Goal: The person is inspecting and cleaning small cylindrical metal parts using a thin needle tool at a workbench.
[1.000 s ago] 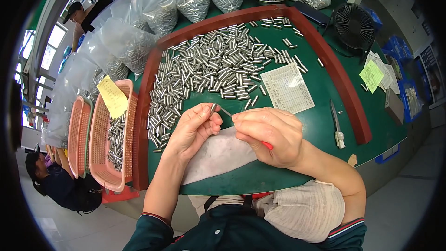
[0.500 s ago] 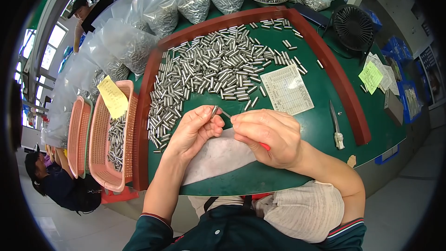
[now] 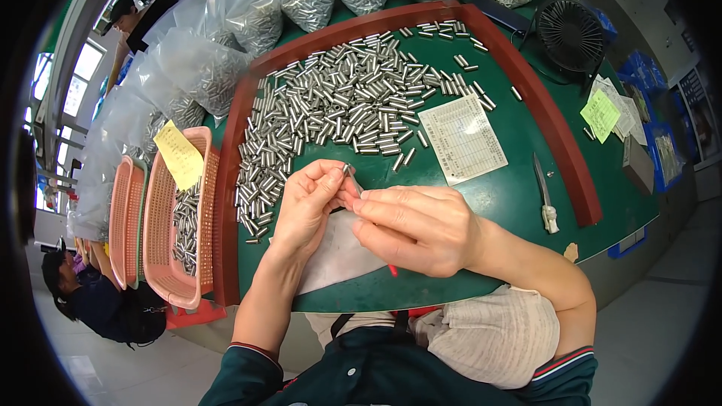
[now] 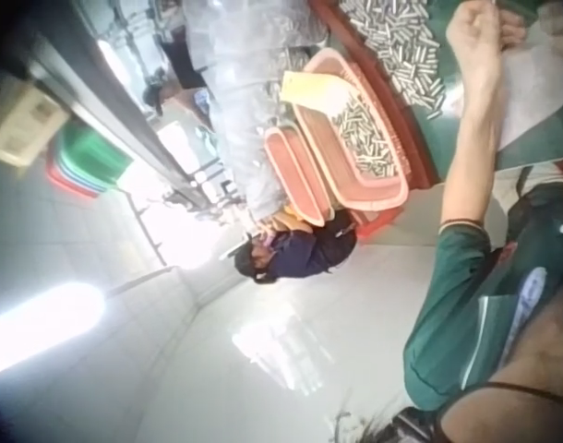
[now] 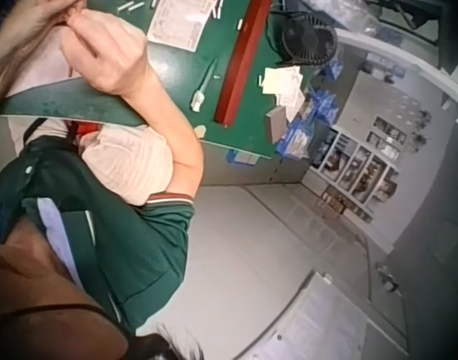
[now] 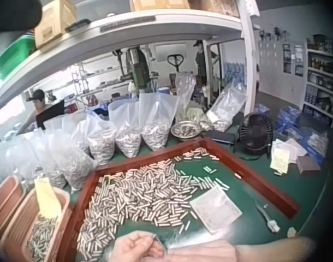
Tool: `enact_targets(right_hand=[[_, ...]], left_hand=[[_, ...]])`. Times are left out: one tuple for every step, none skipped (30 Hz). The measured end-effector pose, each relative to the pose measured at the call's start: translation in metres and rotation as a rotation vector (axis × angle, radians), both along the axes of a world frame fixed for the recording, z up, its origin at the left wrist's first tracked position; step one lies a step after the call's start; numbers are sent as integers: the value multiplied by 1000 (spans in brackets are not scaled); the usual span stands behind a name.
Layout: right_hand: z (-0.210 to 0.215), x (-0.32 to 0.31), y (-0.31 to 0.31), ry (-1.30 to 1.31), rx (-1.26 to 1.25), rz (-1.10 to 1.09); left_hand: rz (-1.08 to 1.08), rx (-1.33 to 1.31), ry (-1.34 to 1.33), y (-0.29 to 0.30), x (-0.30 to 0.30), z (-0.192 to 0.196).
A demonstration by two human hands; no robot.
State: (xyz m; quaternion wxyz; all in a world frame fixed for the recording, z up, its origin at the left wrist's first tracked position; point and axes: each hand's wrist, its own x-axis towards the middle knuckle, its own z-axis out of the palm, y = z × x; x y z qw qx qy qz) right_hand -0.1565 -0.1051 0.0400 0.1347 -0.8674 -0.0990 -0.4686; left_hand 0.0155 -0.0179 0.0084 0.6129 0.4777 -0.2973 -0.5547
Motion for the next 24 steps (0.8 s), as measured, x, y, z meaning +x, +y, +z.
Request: enact_targets(right_hand=[[-3, 1, 0, 4, -26, -6], [-3, 1, 1, 7, -25, -5], [-1, 2, 4, 18, -21, 8], [2, 2, 6, 28, -16, 22], [7, 2, 8, 44, -33, 18], [9, 2, 8, 45, -30, 31], [9, 0, 7, 44, 16, 20], [5, 0, 6, 46, 70, 9], [4, -4, 2, 75, 107, -2], [1, -3, -1, 18, 138, -24], [-2, -4, -4, -40, 167, -54], [-2, -2, -4, -66, 197, -37], [-2, 0, -3, -76, 203, -27], [-2, 1, -3, -87, 204, -22], [-5, 1, -5, -87, 197, -19], [-6, 1, -6, -74, 196, -21], [-6, 1, -7, -64, 190, -23], [-8, 2, -7, -72, 190, -21], [-8, 2, -8, -72, 202, -20], [-7, 1, -7, -62, 202, -26], [-6, 0, -7, -54, 200, -33], [-5, 1, -7, -59, 199, -39], [0, 1, -4, -63, 202, -33], [1, 1, -3, -15, 199, -15]], left_hand=[[25, -10, 20, 1, 0, -2], [61, -5, 47, 1, 1, -1], [97, 0, 74, 2, 3, -1], [169, 36, 82, 1, 10, -6], [218, 46, 159, 1, 20, -8], [258, 9, 197, 2, 26, -9], [310, -5, 149, 3, 27, -9], [362, -8, 100, 4, 27, -5], [358, -35, 30, 3, 23, 2], [365, -99, -14, 3, 20, 7], [355, -130, -86, 3, 17, 13], [371, -158, -195, 8, 16, 21], [382, -206, -312, 12, 13, 31], [385, -244, -416, 16, 9, 40], [393, -235, -541, 21, 3, 54], [397, -227, -667, 28, -3, 61], [442, -242, -798, 37, -5, 60], [483, -259, -931, 46, -6, 59], [524, -374, -1025, 52, -7, 55], [570, -476, -1207, 58, -4, 53], [568, -517, -1348, 64, -4, 50], [562, -561, -1488, 68, -3, 45], [393, -500, -1615, 72, -2, 39], [37, -208, -1756, 73, -1, 27]])
